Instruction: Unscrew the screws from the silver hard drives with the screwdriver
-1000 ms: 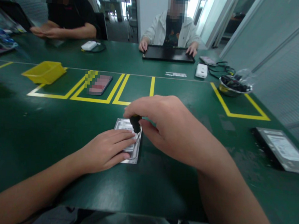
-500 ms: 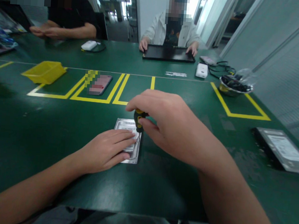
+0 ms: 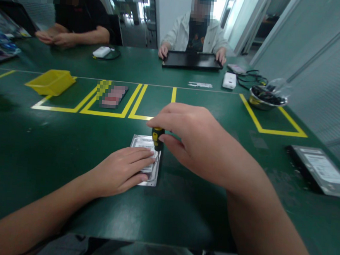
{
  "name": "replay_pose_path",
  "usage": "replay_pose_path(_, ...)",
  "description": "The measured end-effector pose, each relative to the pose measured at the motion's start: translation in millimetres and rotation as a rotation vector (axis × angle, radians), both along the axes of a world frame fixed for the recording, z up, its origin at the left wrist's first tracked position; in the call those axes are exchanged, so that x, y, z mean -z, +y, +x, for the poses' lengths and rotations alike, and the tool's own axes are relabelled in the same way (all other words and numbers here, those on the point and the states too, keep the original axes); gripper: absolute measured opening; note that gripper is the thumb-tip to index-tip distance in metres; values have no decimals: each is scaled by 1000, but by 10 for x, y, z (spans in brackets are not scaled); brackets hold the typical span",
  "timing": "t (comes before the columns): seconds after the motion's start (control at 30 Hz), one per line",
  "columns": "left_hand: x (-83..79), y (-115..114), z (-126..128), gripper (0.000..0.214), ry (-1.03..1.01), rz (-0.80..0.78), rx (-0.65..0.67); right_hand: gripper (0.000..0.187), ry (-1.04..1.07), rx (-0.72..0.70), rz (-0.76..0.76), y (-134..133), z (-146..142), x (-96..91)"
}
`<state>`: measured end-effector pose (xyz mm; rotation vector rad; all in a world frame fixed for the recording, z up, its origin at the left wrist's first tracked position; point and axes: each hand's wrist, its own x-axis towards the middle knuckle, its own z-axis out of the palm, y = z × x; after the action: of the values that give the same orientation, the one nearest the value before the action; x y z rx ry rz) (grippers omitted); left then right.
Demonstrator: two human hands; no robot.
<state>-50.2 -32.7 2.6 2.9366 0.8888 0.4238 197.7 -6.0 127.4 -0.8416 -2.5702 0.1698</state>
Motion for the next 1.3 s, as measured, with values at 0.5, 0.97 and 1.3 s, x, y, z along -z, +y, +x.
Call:
replay_pose_path(0.5, -11, 0, 21, 44, -3, -12, -1, 10, -1, 100, 23, -20, -128, 34)
replay_pose_path(0.97, -36, -4, 34, 43, -7, -16, -8, 15, 7, -15, -38, 26, -135, 76)
replay_pose_path(1.3, -13, -6, 21, 44, -8, 2, 2, 27, 35, -144, -101, 43, -40, 20)
